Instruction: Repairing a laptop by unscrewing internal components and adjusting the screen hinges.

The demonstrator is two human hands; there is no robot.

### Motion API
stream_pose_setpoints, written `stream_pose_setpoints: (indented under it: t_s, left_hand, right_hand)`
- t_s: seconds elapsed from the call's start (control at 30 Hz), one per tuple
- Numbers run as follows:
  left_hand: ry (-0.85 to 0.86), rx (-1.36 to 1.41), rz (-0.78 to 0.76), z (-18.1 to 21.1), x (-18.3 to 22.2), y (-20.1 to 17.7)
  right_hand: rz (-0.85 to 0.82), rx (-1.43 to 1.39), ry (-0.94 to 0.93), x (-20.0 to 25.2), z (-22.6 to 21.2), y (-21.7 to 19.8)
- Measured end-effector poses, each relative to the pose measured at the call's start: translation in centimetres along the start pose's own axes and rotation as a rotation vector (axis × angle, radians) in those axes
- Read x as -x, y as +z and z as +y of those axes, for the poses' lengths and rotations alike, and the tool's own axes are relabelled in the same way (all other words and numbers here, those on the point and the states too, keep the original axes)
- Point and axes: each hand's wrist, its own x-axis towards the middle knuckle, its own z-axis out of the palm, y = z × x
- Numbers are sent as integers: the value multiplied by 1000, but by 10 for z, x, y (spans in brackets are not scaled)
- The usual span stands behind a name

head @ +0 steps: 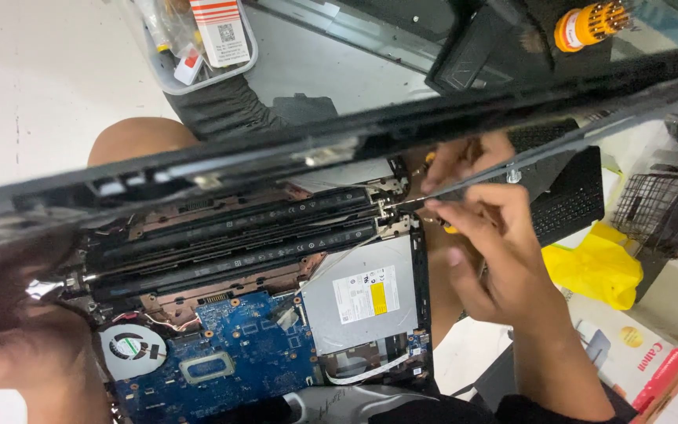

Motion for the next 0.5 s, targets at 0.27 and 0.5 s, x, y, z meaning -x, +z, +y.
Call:
stream_pose_setpoints:
  t_s: [0.27,0.5]
  left_hand:
    - [-15,16,12,-1,-2,2]
    - [-74,13,-42,41,-14,7]
  right_hand:
    - [477,-420,280,52,0,22]
    - [825,-569,256,37,8,62]
